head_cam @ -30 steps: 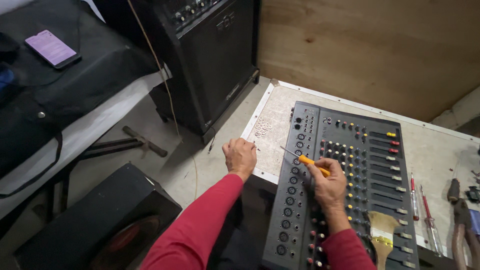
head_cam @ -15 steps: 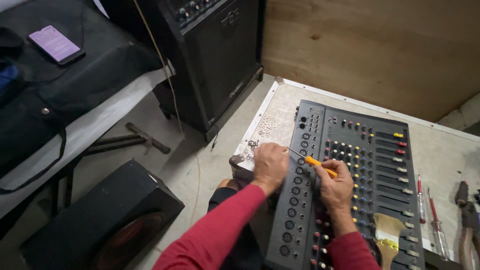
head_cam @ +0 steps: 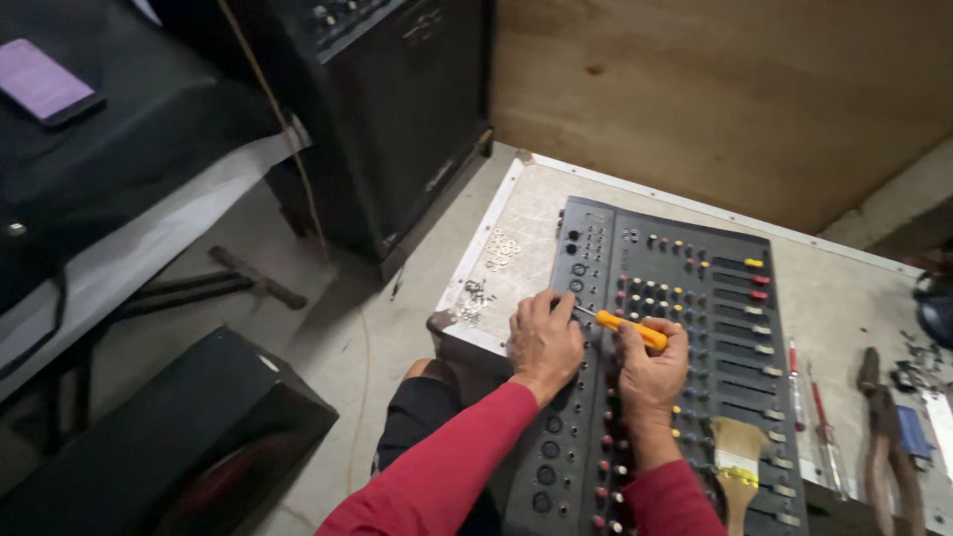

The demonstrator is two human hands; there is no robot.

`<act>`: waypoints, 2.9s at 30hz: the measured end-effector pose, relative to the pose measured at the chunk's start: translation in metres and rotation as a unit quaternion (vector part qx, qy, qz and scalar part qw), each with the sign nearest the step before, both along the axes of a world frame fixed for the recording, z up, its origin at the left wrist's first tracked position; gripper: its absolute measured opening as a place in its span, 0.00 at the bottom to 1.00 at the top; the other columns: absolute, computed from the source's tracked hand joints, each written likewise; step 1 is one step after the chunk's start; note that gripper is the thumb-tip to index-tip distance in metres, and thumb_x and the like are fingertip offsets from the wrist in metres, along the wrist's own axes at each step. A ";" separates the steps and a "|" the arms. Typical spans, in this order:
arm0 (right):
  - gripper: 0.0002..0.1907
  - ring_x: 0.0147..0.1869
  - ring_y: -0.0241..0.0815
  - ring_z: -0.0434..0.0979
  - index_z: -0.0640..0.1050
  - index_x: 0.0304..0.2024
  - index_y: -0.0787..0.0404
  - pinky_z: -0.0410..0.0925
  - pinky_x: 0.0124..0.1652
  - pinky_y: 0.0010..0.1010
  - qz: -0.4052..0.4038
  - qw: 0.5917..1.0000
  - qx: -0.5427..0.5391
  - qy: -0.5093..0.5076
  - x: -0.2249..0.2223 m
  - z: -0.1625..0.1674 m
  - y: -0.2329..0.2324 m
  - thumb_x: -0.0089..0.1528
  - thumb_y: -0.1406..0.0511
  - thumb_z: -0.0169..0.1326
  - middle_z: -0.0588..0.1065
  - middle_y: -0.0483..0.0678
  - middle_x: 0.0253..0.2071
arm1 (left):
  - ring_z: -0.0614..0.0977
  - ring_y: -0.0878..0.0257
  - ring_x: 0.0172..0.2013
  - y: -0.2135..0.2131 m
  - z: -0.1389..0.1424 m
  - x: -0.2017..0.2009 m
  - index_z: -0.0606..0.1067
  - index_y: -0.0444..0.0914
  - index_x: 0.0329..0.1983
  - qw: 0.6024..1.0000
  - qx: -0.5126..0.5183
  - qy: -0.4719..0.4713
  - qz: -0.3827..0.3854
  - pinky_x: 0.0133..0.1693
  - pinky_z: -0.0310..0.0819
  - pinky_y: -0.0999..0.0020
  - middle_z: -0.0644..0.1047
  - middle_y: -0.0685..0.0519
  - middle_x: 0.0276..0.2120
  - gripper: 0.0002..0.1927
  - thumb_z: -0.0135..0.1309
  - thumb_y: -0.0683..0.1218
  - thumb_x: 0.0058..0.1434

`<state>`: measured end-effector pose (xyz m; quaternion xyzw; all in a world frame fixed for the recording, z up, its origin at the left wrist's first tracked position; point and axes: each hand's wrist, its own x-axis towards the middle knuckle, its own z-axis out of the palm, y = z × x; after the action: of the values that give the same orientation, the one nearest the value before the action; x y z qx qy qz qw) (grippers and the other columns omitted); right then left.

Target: The person uses a screwdriver to unscrew small screws from the connector panel of an audio mixing console, holding the panel steady with the other hand. They place each removed screw on the workbench beside the mixer and continue working on successive screws along the panel.

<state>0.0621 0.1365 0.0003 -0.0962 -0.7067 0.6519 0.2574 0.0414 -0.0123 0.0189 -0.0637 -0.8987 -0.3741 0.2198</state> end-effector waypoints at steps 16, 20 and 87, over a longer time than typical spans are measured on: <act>0.22 0.49 0.38 0.79 0.64 0.57 0.62 0.72 0.48 0.26 0.001 1.000 -0.011 0.014 -0.010 0.023 -0.008 0.65 0.72 0.58 0.79 0.53 0.50 | 0.74 0.50 0.55 -0.002 0.006 -0.001 0.75 0.40 0.55 0.997 -0.068 -0.024 -0.021 0.56 0.65 0.52 0.75 0.52 0.57 0.20 0.54 0.46 0.58; 0.24 0.51 0.39 0.78 0.64 0.61 0.63 0.72 0.50 0.27 -0.041 0.996 0.064 0.052 -0.026 0.027 0.000 0.66 0.73 0.59 0.75 0.54 0.50 | 0.71 0.46 0.58 0.000 0.010 -0.006 0.74 0.44 0.58 0.992 -0.119 -0.031 -0.021 0.56 0.63 0.49 0.70 0.47 0.64 0.23 0.52 0.48 0.58; 0.18 0.41 0.65 0.81 0.77 0.39 0.65 0.71 0.42 0.52 0.197 0.753 0.594 -0.202 -0.148 0.197 -0.070 0.62 0.54 0.57 0.81 0.61 0.32 | 0.67 0.40 0.59 -0.001 0.011 -0.042 0.71 0.49 0.64 0.988 -0.089 -0.118 -0.048 0.58 0.59 0.48 0.58 0.31 0.68 0.26 0.50 0.50 0.60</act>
<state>-0.0862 0.0670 0.1971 0.0880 -0.9906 0.1024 -0.0207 -0.0002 -0.0135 0.0302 -0.0818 -0.9440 -0.3075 0.0870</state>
